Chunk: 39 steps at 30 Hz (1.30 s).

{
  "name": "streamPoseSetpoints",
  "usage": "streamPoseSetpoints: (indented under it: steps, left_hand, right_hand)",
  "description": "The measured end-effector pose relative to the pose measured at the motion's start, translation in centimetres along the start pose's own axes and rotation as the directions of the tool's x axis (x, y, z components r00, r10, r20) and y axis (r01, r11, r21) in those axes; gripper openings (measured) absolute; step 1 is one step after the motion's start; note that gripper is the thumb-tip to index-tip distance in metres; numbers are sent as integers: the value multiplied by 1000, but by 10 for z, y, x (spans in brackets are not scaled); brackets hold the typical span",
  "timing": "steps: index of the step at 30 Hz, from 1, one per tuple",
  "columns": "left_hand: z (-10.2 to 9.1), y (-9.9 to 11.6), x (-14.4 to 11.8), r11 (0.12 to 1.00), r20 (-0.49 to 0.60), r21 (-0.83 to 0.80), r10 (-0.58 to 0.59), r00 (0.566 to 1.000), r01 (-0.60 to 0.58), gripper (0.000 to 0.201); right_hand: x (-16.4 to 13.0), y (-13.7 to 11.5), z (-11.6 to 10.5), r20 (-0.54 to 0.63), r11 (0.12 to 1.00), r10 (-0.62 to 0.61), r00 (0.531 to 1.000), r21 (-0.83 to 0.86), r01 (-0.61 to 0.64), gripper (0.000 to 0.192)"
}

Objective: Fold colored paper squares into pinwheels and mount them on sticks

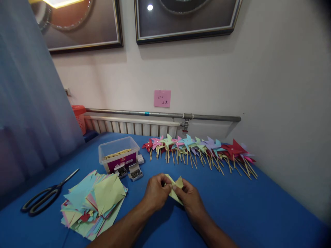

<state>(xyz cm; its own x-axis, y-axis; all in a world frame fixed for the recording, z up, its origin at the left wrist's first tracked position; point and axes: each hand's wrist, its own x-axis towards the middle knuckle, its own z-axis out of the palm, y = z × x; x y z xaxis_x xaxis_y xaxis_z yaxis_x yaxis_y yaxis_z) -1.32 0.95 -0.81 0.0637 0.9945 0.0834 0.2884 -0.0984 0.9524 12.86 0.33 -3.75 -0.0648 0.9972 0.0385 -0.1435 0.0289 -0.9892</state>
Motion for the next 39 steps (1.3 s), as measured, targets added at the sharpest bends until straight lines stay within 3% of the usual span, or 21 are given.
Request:
streamPoseSetpoints:
  steps: [13, 15, 19, 21, 24, 26, 39]
  left_hand:
    - [-1, 6, -5, 994, -34, -44, 97, 995, -98, 8]
    - [-3, 8, -4, 990, -77, -93, 101, 992, -108, 7]
    - [-8, 11, 1, 957, -198, -282, 6, 980, -63, 29]
    - [-9, 12, 3, 930, -143, -367, -64, 988, 7, 25]
    - [-6, 11, 1, 874, 72, -458, -146, 987, 162, 25]
    - [-3, 11, -1, 830, 157, -509, -169, 973, 226, 29]
    - [0, 10, -3, 812, 184, -533, -162, 969, 237, 23]
  right_hand:
    - [0, -9, 1, 36, 985, 38, 999, 165, -44, 47]
    - [-2, -12, 2, 9, 978, 37, 999, 206, -38, 45]
    - [-4, -14, 2, -11, 962, 68, 998, 267, -63, 44]
    - [-4, -13, 1, -10, 964, 67, 998, 258, -62, 43]
    - [-2, -10, 0, -5, 974, 41, 999, 221, -39, 40]
    - [0, -7, 0, 9, 981, 21, 1000, 195, -22, 40]
    - [1, -6, 0, 7, 992, 17, 1000, 123, -18, 42]
